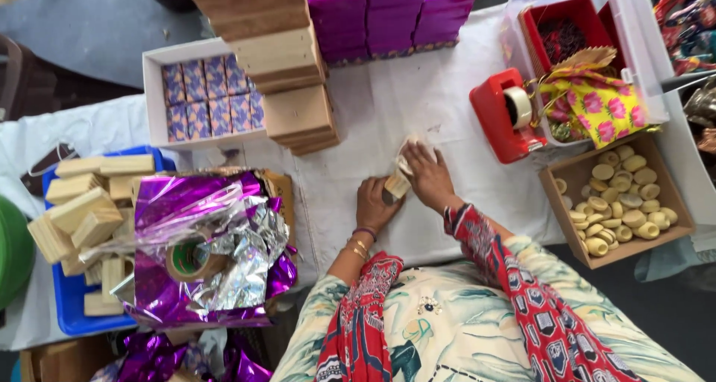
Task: The person cleans a small, rectangular wooden block using a white cloth. They rub the cloth over all sides of the block, holding it in their hands and occasionally placing it on the table to wipe it down. The task is performed at a table with various craft supplies.
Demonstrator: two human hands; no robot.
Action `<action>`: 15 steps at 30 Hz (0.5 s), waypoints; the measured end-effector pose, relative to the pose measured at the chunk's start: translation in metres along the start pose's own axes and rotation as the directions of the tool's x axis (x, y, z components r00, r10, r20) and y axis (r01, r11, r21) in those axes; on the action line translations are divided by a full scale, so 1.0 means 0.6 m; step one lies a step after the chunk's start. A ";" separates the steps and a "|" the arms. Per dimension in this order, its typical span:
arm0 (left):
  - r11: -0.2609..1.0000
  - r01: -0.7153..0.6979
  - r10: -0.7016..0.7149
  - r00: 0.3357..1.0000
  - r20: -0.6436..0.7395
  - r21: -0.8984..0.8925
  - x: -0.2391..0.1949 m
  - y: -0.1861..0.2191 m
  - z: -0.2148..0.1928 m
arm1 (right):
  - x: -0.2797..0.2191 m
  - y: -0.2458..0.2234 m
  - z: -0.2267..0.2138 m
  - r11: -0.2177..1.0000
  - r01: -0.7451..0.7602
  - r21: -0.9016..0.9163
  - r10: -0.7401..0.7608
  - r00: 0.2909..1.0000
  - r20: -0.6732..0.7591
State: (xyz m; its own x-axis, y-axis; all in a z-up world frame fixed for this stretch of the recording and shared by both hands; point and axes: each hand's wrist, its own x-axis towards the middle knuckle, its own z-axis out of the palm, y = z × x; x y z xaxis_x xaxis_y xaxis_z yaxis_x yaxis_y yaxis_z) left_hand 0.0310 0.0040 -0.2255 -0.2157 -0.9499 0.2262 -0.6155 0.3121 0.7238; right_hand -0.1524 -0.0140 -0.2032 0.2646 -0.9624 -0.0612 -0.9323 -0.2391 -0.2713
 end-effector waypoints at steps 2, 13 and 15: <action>1.000 -0.001 0.001 1.000 -0.001 -0.001 -0.002 -0.007 0.003 | -0.008 -0.004 0.024 0.999 -0.038 0.023 0.040 0.995 -0.096; 0.999 0.016 -0.017 1.000 0.007 0.030 -0.004 -0.008 0.009 | 0.005 0.001 -0.021 0.999 -0.025 -0.023 0.024 0.997 -0.069; 0.999 0.012 -0.013 1.000 0.026 0.033 -0.009 -0.013 0.009 | -0.017 0.017 0.064 0.982 0.090 -0.168 -0.099 0.994 -0.043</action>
State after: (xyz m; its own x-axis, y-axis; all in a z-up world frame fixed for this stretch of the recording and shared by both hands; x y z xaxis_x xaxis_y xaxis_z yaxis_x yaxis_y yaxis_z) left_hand 0.0328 0.0069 -0.2359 -0.2272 -0.9531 0.2001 -0.6426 0.3011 0.7046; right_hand -0.1549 -0.0017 -0.2423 0.3444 -0.9388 0.0068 -0.9328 -0.3431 -0.1104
